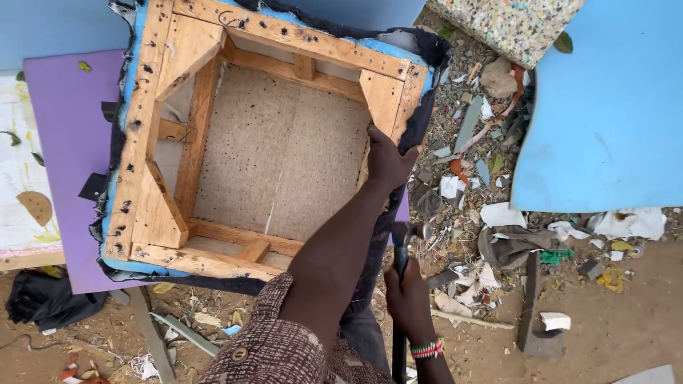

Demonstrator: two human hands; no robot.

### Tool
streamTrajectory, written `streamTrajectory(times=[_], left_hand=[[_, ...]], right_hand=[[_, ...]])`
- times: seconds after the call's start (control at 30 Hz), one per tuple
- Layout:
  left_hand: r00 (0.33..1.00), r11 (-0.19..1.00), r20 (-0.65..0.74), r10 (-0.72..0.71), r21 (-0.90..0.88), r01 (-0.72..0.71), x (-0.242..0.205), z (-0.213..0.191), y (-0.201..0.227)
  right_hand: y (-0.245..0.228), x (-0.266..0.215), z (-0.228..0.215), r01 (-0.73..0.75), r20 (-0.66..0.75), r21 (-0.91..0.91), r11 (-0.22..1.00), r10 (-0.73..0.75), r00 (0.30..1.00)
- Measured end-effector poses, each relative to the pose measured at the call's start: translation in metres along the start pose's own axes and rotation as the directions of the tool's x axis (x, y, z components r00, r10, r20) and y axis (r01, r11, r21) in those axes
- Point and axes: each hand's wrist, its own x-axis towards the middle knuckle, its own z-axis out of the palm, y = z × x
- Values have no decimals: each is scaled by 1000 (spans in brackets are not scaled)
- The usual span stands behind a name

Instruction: Securing fabric to a wooden furniture frame using a hammer and nails during a reupholstery task.

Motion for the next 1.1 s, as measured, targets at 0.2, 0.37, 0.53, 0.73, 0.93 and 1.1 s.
streamTrajectory(times=[0.2, 0.37, 0.53, 0.73, 0.93, 1.1], left_hand=[[976, 942, 141, 164, 273, -197, -78, -99, 10], [952, 868, 286, 111, 438, -233, -197, -128, -21], [987, 884, 151, 60, 451, -122, -241, -102, -50], [996, 942, -41, -75, 324, 84, -236, -91, -38], [982, 941, -45, -182, 282, 187, -247, -95, -28], [938, 911, -295, -183, 308, 275, -264, -67, -15]], right_hand=[[-6, -14, -18, 73, -146, 130, 989, -54, 988], [18, -41, 1, -63, -107, 441, 895, 122, 987], [5, -53, -3, -6, -134, 381, 925, 62, 989], [-22, -42, -22, 136, -42, 180, 974, -131, 991], [0, 37, -33, 483, 163, 346, 804, -559, 813], [-7, 72, -38, 339, 458, 188, 922, -388, 800]])
